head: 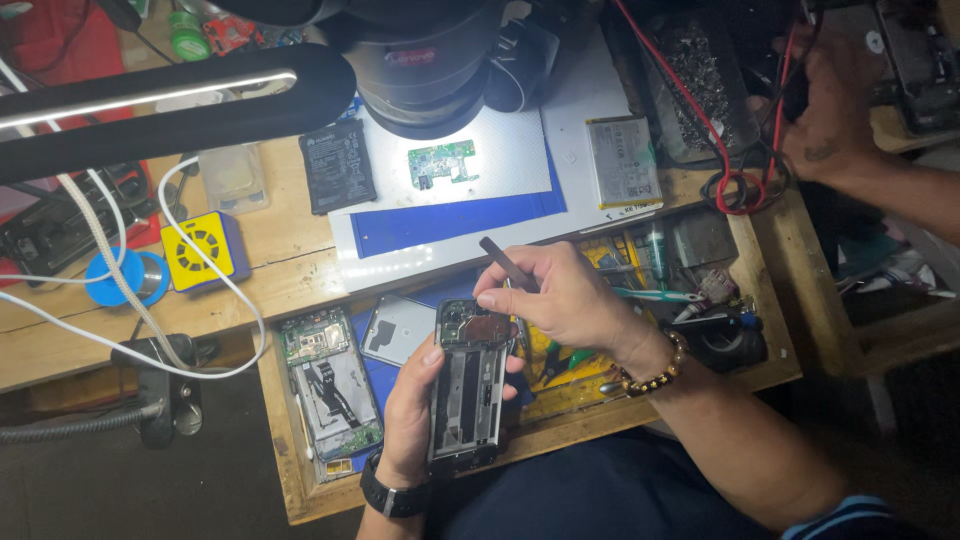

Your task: The person cleans the back of a disassembled smartphone with a toothbrush and then uses tweezers to remove small components from the device's interior. The person handles the phone and tools on a cluttered workbench.

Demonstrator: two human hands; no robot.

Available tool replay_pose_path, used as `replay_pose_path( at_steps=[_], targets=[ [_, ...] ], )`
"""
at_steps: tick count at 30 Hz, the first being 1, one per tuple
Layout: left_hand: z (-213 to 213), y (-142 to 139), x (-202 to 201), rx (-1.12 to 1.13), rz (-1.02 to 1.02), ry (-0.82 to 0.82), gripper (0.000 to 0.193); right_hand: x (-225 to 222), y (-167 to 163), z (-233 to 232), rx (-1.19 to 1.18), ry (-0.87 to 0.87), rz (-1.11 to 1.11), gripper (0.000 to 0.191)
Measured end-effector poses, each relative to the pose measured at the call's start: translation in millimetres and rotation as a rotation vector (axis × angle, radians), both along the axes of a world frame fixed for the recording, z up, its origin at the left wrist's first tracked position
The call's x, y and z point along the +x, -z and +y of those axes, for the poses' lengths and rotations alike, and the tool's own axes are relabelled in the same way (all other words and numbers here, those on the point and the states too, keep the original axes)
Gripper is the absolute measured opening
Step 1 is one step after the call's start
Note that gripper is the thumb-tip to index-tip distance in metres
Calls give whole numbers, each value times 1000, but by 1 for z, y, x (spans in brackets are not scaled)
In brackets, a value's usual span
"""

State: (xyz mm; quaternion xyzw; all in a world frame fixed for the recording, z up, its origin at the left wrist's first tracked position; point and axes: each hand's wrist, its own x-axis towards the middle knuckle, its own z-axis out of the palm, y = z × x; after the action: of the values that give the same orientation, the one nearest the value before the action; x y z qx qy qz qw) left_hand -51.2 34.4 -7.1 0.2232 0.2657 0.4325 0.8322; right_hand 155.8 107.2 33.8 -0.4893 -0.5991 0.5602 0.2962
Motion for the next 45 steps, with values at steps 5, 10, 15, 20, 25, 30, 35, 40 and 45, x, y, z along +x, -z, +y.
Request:
replay_pose_path(
  at_steps=[5, 10, 15, 20, 25, 30, 35, 40, 45],
  targets=[
    [0, 2, 0, -5, 8, 4, 60, 2, 0, 4, -47, -48, -9, 15],
    [0, 1, 2, -21, -11, 10, 59, -1, -5, 1, 15, -54, -85, 16],
    [0, -3, 3, -34, -10, -21, 58, -6, -10, -8, 224, -17, -110, 14],
    [-1, -5, 4, -38, -54, -60, 59, -1, -9, -2, 18, -25, -88, 14],
    [-1, -3, 1, 20, -97, -4, 59, 1, -3, 0, -81, -39, 6, 13],
    [-3, 2, 3, -41, -77, -18, 58, 2, 2, -5, -74, 19, -69, 16],
    [-4, 6, -2, -148, -310, 38, 59, 3, 3, -1, 47, -50, 70, 18],
    [-5, 11, -3, -197, -333, 34, 60, -1, 1, -2, -12, 18, -102, 18],
    [-5, 10, -1, -120, -332, 28, 58, -6, -2, -4, -88, 27, -112, 15]
  ],
)
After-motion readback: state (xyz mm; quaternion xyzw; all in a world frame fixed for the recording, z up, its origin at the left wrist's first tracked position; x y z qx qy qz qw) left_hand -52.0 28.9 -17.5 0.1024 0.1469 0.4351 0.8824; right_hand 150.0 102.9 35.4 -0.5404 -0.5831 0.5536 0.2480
